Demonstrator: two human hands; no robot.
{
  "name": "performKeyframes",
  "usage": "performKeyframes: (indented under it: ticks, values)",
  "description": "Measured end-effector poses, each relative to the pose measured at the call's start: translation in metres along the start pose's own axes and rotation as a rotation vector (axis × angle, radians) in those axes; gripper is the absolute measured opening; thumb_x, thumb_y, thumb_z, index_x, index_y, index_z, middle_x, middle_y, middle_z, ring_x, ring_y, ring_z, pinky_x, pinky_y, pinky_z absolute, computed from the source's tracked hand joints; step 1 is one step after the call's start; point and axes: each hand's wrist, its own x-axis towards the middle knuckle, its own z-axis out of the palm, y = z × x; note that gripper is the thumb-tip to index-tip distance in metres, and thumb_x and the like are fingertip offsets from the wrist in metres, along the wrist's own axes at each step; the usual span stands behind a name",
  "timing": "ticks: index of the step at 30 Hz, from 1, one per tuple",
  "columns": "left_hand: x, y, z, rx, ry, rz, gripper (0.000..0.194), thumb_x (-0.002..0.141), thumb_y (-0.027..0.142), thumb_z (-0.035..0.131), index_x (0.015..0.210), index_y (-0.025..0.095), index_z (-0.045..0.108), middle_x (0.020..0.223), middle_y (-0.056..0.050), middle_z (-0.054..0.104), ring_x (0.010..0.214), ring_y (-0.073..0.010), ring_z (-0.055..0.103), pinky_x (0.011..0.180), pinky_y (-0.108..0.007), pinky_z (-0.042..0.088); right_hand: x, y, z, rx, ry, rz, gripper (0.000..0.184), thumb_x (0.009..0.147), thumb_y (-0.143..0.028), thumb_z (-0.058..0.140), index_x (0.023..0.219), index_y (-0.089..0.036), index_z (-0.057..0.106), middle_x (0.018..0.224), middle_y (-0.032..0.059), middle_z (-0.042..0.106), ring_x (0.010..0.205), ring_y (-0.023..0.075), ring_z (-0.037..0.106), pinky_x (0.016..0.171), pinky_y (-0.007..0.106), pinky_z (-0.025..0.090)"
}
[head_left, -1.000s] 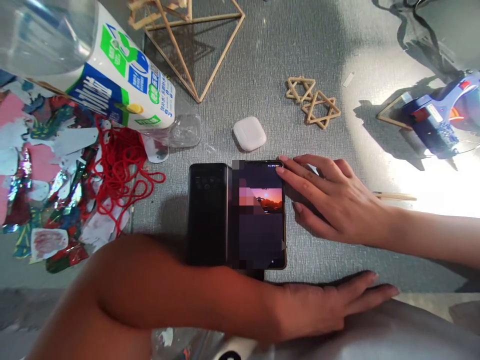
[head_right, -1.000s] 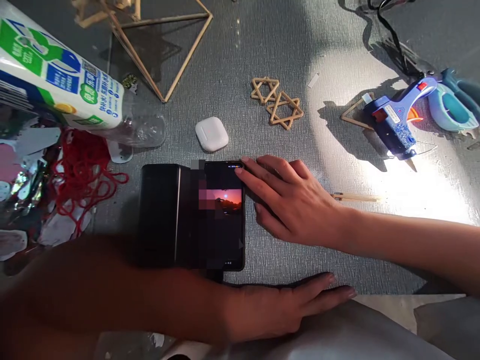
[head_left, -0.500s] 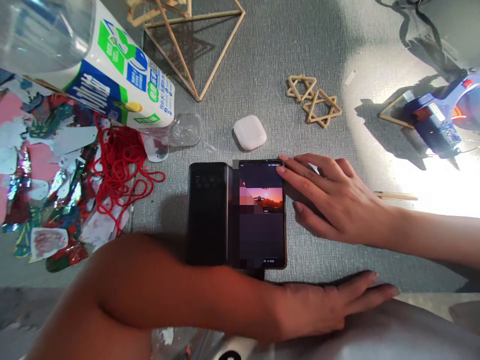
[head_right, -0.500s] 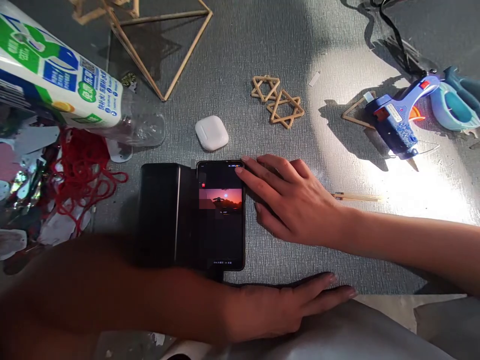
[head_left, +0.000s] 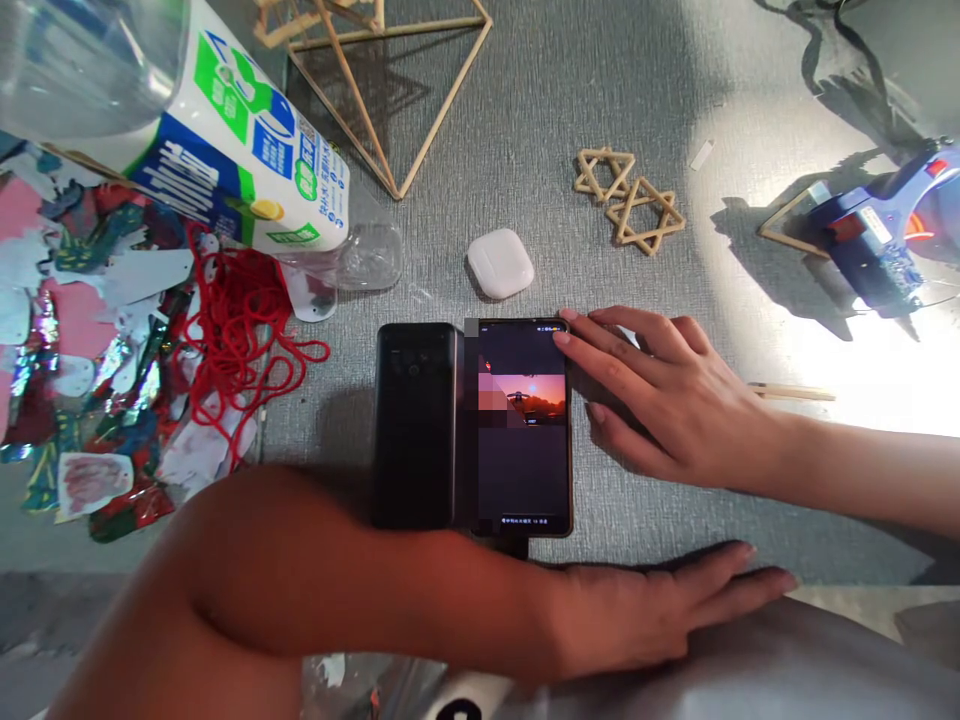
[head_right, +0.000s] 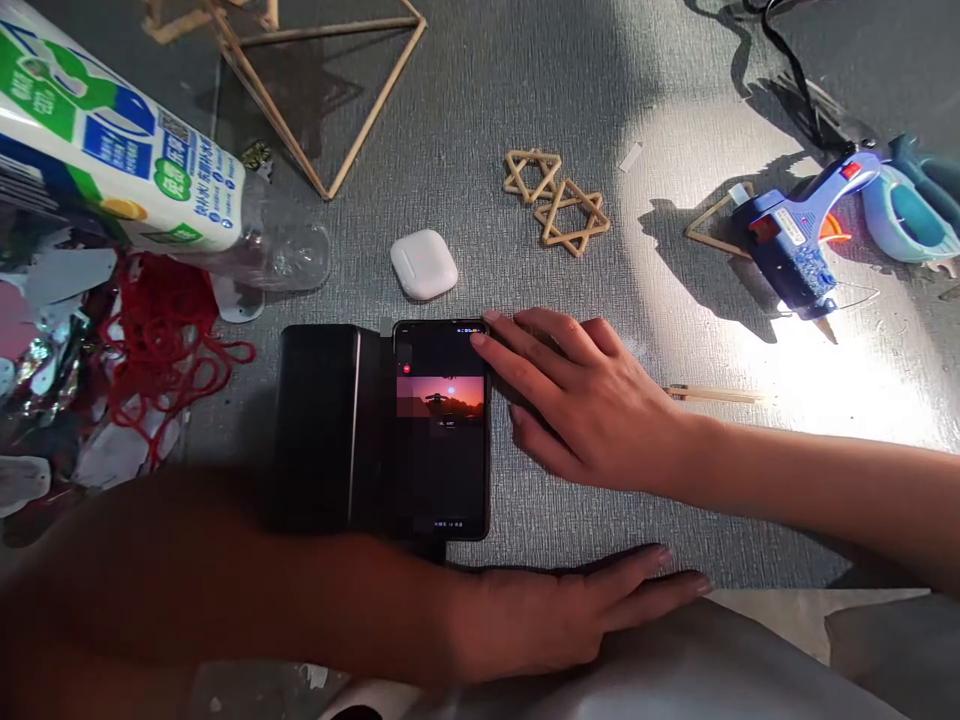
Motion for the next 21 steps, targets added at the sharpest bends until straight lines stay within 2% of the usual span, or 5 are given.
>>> performKeyframes:
  ticks: [5,11,13,17,21]
  values:
    - [-0.009,0.004,-0.002,-0.091,0.015,-0.154,0.019,0.067,0.040,0.062,0.067,0.050,0.078,0.133,0.013,0.079,0.154,-0.0228,0.058,0.113,-0.052,0.061,0.000,0.000,0.000,0.010,-0.004,0.006,0.076,0.107,-0.029,0.051,0.178,-0.019,0.024,0.173,0.0137,0.052,0.148,0.0378,0.055,0.104,0.055,0.048]
    - [-0.024,0.019,0.007,0.997,-0.249,-0.410,0.037,0.057,0.014,0.059,0.065,0.044,0.081,0.126,0.012,0.084,0.168,-0.0077,0.036,0.139,-0.025,0.013,0.000,0.000,0.000,-0.013,-0.009,-0.002,0.070,0.108,-0.030,0.050,0.173,-0.014,0.034,0.173,0.0145,0.053,0.148,0.0367,0.054,0.105,0.053,0.049]
    - [-0.023,0.017,0.009,1.131,-0.250,-0.296,0.041,0.053,0.016,0.057,0.069,0.046,0.082,0.126,0.015,0.082,0.162,-0.0150,0.048,0.142,-0.033,0.015,0.000,0.000,0.000,-0.011,-0.006,-0.003,0.070,0.108,-0.030,0.051,0.173,-0.013,0.034,0.172,0.0145,0.053,0.148,0.0366,0.054,0.105,0.053,0.049]
    - [-0.018,0.010,0.010,1.288,0.030,0.192,0.031,0.054,0.031,0.053,0.060,0.047,0.079,0.114,0.011,0.085,0.152,-0.0262,0.062,0.114,-0.054,0.059,0.000,0.000,0.000,-0.003,-0.004,0.002,0.075,0.107,-0.029,0.051,0.177,-0.017,0.027,0.172,0.0141,0.053,0.147,0.0377,0.055,0.103,0.054,0.049]
    - [-0.020,0.014,0.009,1.406,0.043,0.420,0.033,0.053,0.041,0.055,0.069,0.051,0.082,0.121,0.010,0.083,0.153,-0.0296,0.061,0.100,-0.055,0.062,0.000,0.000,0.000,0.005,-0.004,0.003,0.079,0.106,-0.029,0.052,0.179,-0.020,0.021,0.173,0.0140,0.053,0.146,0.0389,0.056,0.102,0.055,0.049]
